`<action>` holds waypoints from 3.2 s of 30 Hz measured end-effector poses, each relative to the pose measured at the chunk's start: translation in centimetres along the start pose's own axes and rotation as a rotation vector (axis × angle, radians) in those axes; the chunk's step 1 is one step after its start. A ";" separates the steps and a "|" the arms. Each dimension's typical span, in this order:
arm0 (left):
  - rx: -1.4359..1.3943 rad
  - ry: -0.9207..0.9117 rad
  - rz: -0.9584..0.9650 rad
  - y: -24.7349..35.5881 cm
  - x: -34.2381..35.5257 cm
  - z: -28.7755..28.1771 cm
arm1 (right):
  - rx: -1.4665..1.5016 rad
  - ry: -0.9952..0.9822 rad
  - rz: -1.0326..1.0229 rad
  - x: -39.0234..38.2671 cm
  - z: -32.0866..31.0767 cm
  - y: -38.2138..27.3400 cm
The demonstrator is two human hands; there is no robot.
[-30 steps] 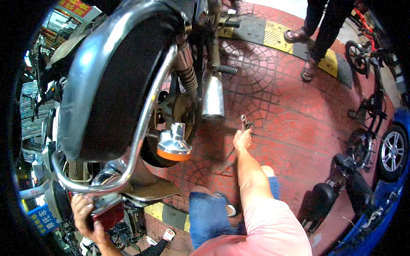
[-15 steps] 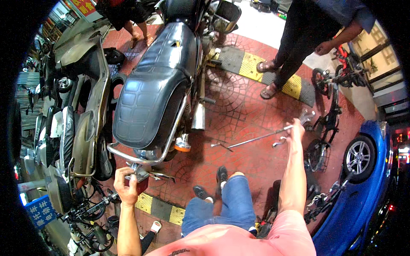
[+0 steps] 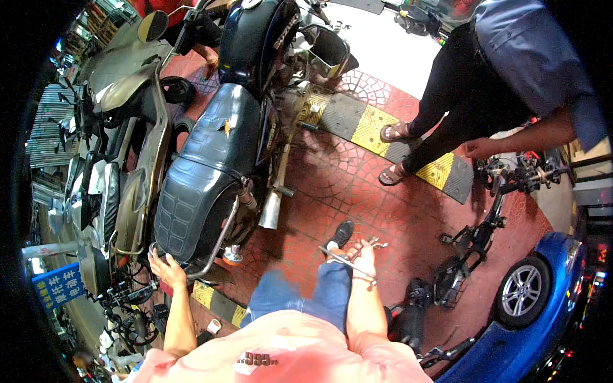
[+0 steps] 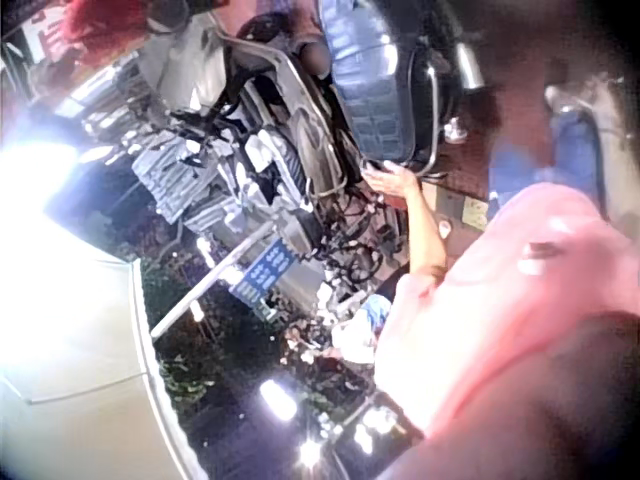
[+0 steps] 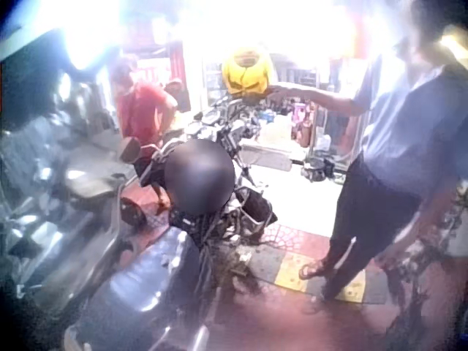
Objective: The person repairs a scooter by first retrieving a wrench and then working on the rear wheel and brake cable. They squat on the floor to adjust the brake mechanism and later move to the handlebars to manipulate the brake lever and cable. The person also briefly handles a small black component at a cluttered workbench.
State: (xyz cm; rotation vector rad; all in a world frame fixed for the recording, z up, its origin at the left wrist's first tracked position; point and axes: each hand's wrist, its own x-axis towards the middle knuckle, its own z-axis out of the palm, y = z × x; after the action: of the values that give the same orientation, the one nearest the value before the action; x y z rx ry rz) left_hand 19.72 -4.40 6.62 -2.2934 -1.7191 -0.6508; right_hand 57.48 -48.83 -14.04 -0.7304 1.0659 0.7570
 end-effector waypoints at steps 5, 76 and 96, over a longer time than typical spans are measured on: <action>0.074 -0.112 -0.668 3.5 0.6 0.3 | -0.233 0.028 0.046 -5.4 2.7 -13.7; -0.532 -1.426 -0.854 35.6 -6.3 14.2 | -0.997 -0.020 -0.076 17.6 45.3 -45.9; -0.443 -1.049 -1.632 89.6 21.2 14.4 | -0.876 0.004 -0.133 36.6 87.1 -96.4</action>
State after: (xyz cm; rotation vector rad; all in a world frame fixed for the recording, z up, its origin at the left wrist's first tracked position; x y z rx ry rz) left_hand 112.66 -7.34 12.52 -0.6693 -4.1260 0.2182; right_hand 189.75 -23.09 -6.65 -1.5254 0.6461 1.1125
